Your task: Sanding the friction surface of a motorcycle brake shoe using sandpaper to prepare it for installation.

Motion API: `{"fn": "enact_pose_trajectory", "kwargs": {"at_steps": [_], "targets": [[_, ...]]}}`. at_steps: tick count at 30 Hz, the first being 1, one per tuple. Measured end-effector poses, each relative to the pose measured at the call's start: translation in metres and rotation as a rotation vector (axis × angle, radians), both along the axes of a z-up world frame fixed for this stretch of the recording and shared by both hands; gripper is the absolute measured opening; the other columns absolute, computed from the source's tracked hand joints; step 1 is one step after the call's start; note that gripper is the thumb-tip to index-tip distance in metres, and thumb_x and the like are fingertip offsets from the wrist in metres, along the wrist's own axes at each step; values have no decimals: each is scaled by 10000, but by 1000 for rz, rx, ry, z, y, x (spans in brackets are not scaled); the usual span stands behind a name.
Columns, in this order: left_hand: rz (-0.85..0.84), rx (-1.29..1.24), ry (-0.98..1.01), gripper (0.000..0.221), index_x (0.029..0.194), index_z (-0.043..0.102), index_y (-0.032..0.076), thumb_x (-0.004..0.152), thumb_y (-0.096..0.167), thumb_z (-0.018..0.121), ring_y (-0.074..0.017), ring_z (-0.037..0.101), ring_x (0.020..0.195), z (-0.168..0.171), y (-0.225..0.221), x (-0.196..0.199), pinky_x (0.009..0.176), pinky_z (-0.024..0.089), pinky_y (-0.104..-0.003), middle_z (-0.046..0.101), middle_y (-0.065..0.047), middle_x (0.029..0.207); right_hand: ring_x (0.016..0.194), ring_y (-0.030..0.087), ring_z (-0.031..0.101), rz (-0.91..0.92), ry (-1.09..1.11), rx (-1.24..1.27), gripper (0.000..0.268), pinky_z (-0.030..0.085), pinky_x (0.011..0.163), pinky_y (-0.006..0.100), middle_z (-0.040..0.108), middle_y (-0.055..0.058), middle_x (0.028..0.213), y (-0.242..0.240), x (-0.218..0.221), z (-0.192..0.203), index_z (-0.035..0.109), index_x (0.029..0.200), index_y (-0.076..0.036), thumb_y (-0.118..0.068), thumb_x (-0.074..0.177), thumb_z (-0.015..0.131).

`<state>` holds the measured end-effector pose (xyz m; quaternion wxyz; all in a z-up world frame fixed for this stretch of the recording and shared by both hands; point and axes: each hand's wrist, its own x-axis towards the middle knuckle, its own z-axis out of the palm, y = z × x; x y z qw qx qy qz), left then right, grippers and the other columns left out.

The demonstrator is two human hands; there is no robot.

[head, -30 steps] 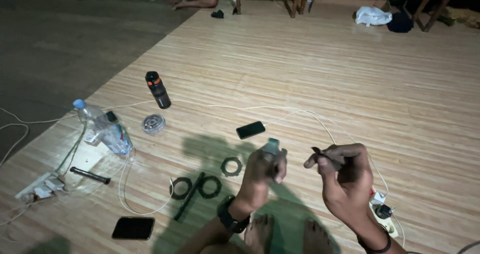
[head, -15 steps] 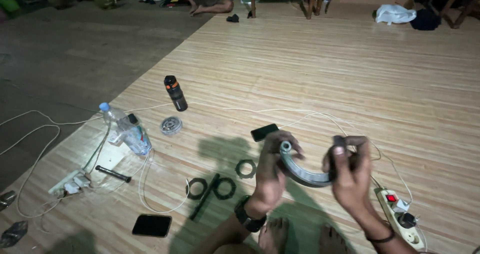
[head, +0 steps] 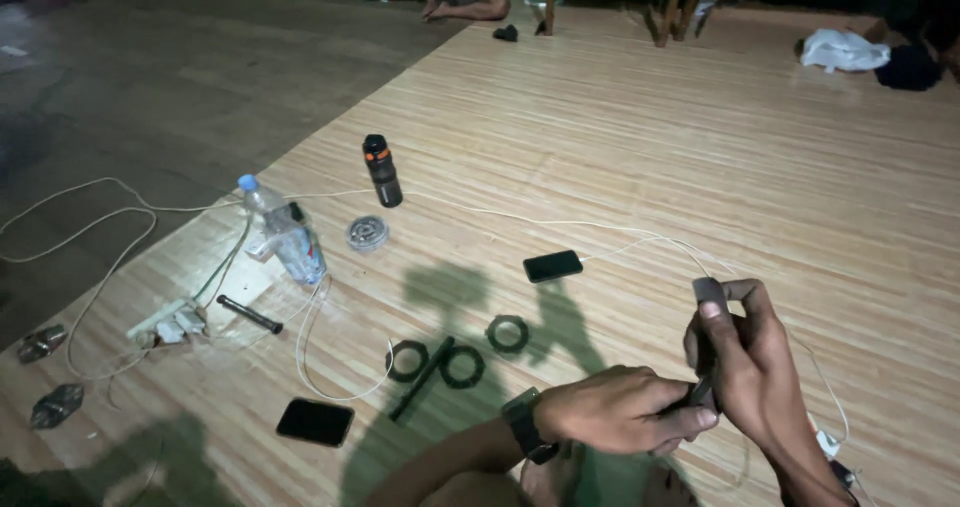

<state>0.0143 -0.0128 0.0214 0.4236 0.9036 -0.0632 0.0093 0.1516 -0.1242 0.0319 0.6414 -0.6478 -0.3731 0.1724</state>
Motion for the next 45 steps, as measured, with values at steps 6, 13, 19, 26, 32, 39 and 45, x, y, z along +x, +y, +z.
{"fn": "enact_pose_trajectory", "kwargs": {"at_steps": [6,13,19,26,32,39,45], "targets": [[53,-157,70,773,786,558,28,976,669,170,-252,578,488,-22,1,14,537,538,-426,625,-111,615,715,275,670,-259,-377,-254,199,529,630,401,735,205,941,-9,7,6,484,1172,62,-102,1074,541],[103,-936,30,538,1192,426,57,1150,550,215,-129,445,761,-70,9,35,719,348,-338,461,-22,923,692,235,633,-315,-652,-91,153,511,640,334,701,180,891,-18,-2,1,639,990,100,36,931,765],[348,-1204,-195,491,1212,581,58,1063,509,455,-92,515,799,-76,9,42,696,445,-261,574,-23,954,805,185,706,-269,-708,8,182,537,716,282,776,110,1054,-24,-26,15,688,959,31,73,788,734],[758,-1175,-499,661,916,593,6,1028,586,296,-140,482,621,-38,5,42,569,411,-321,552,-63,764,909,196,688,-153,-1146,35,358,564,816,323,801,53,1049,-14,-33,5,777,1047,-47,3,694,812],[638,-1369,-775,545,866,558,58,1107,475,305,-119,485,627,-34,11,32,561,386,-274,539,-40,731,1105,310,628,17,-1385,-6,538,543,904,396,659,144,1290,-14,-41,-12,619,1290,20,-223,840,783],[698,-1525,-744,486,967,583,28,1090,464,406,-118,522,675,-36,8,32,622,450,-272,578,-65,812,1203,355,618,139,-1223,24,550,550,982,417,528,200,1335,-11,-38,-27,598,1362,14,-118,847,742],[696,-1470,-680,392,888,564,52,1112,268,326,-109,441,601,-35,17,29,550,359,-272,569,-51,747,1207,273,539,108,-1438,-61,601,460,1017,381,452,149,1589,-7,-34,-32,533,1440,8,-208,907,704]]}}
